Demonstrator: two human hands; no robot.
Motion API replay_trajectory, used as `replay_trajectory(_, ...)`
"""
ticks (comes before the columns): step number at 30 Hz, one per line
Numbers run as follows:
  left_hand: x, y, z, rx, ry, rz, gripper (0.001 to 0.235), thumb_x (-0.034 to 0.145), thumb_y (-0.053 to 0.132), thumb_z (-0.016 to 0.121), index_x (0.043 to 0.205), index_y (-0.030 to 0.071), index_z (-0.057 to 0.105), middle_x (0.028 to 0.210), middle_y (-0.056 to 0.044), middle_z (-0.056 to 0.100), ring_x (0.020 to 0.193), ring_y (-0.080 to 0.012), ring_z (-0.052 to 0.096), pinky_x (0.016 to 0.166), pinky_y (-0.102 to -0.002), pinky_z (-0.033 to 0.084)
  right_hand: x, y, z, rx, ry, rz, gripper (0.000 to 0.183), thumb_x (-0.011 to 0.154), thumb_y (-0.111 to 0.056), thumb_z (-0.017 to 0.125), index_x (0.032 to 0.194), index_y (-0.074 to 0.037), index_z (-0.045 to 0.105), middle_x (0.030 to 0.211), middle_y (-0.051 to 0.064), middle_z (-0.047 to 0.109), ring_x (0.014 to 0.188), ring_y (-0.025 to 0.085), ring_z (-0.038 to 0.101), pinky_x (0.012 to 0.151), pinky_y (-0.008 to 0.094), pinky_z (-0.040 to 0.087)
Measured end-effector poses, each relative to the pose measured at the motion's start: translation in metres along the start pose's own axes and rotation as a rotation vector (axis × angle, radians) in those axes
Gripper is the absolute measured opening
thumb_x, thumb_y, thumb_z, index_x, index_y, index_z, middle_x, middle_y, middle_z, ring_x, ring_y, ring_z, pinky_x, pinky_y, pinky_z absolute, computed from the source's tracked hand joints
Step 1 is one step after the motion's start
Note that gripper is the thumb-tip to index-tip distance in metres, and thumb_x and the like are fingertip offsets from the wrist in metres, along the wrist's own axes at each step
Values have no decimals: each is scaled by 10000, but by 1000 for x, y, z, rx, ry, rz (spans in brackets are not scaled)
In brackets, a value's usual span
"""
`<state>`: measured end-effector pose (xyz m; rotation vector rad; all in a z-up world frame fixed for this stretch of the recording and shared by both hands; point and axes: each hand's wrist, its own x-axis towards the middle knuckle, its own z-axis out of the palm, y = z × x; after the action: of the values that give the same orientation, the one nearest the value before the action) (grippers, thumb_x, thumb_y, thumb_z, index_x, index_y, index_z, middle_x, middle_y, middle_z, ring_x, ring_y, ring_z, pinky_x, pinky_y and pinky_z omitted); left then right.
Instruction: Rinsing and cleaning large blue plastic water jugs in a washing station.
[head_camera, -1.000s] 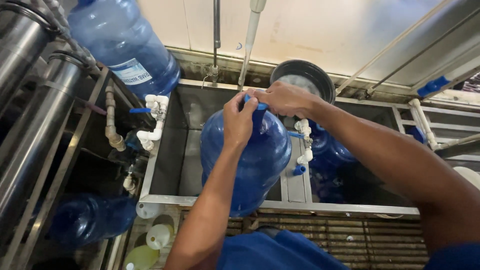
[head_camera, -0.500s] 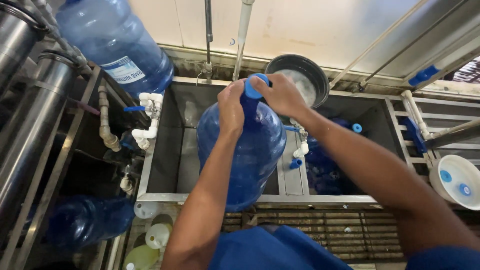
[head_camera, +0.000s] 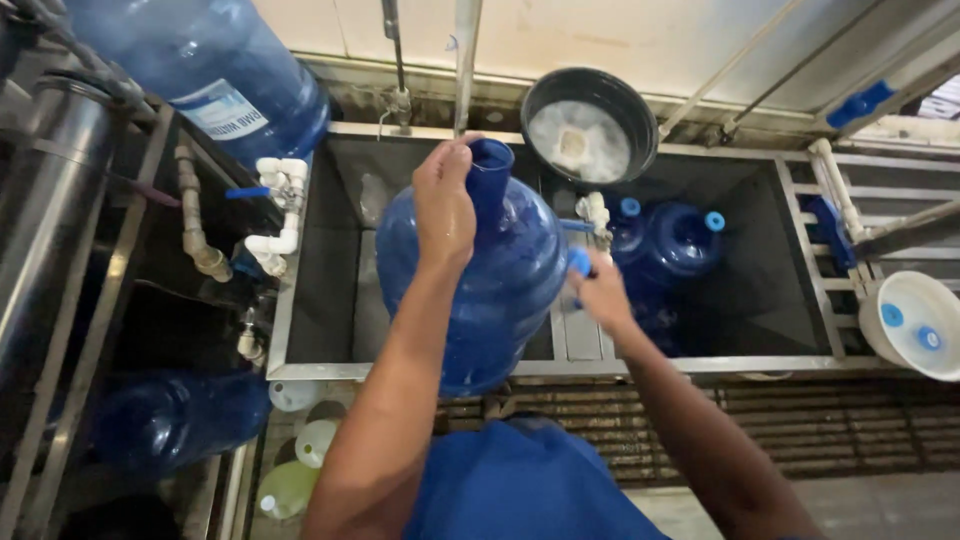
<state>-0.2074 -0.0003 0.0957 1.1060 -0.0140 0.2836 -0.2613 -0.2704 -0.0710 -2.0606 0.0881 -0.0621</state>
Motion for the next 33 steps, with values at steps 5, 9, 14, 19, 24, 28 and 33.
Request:
replay_trajectory(5,-1,8,-1,33,-21,43,292,1027,130,523,1151,-34,730,1006,-45,722,923,-105,626,878,-252,497,-42,103,18,-133,-65,-142,289,792,-105,736,1081,-102,730,909,85,697,841,263,677,747,386,544)
replay_trajectory(9,5,0,-7,53,-16,77,291,1036,132,527,1137,-47,734,1005,-53,723,931,-116,632,893,-262,499,-68,115,27,-453,-58,102,384,796,-210,772,1177,-199,731,949,154,718,918,384,696,795,456,550)
replay_trajectory(14,7,10,-5,-6,-25,18,285,1024,129,523,1129,-47,721,1008,-49,725,929,-120,642,897,-262,503,-79,133,39,-777,77,93,434,838,-182,716,1257,-296,737,999,142,626,957,377,649,813,482,534)
replay_trajectory(19,14,7,-7,-14,-30,22,283,1042,136,526,1111,-54,725,975,-47,702,896,-114,617,870,-266,493,-77,105,39,-882,27,129,643,719,-237,751,1351,-292,647,1036,152,595,1049,377,592,875,492,489)
replay_trajectory(24,23,6,-5,-7,-22,-24,288,1035,162,529,1066,-41,730,952,-49,694,875,-118,612,853,-274,503,-85,112,38,-848,107,176,738,712,-210,753,1425,-266,573,1075,164,574,1027,391,571,847,518,461)
replay_trajectory(28,36,7,0,66,-9,-61,299,1005,177,515,1050,-23,734,939,-49,716,865,-128,636,844,-282,518,-108,131,42,-666,134,66,708,757,-123,691,1447,-217,564,1073,181,600,1009,383,605,892,452,501)
replay_trajectory(33,57,-5,8,496,-25,18,315,917,300,658,1055,18,688,958,-64,688,899,-175,656,850,-313,512,-123,130,47,-553,42,-119,486,813,-70,696,1290,-116,611,1122,176,635,1057,400,599,927,483,482)
